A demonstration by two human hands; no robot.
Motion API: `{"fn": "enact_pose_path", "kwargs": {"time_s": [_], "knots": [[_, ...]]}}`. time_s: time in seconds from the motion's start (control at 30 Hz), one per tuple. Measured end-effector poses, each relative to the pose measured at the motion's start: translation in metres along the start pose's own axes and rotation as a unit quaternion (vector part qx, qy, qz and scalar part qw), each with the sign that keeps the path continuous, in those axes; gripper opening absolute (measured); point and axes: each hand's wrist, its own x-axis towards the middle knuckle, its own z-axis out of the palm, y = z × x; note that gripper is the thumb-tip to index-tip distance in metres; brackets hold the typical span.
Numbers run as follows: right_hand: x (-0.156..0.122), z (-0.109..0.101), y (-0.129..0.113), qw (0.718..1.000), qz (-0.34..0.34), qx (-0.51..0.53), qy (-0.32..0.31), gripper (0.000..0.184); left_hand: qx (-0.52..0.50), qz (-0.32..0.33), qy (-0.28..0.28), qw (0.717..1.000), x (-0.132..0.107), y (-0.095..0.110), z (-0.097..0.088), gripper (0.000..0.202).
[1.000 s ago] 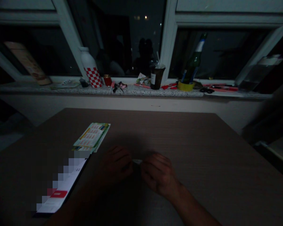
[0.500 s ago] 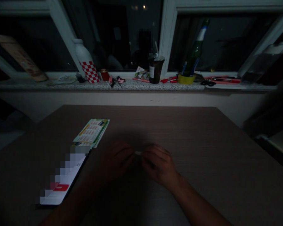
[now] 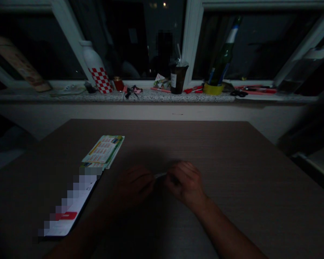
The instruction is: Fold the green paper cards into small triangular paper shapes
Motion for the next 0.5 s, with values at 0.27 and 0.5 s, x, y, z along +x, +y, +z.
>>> {"fn": "enact_pose_path", "kwargs": {"time_s": [0.27,0.5], "knots": [[0.002,0.002,-0.008,0.999,-0.013,0.031,-0.020,0.026,-0.023,-0.033,-0.007,0.999,0.001,0.002,0.000,0.011],[0.000,0.004,-0.010,0.995,-0.005,0.096,-0.036,0.017,-0.042,-0.057,-0.020,0.997,0.000,-0.006,-0.009,0.012]]}}
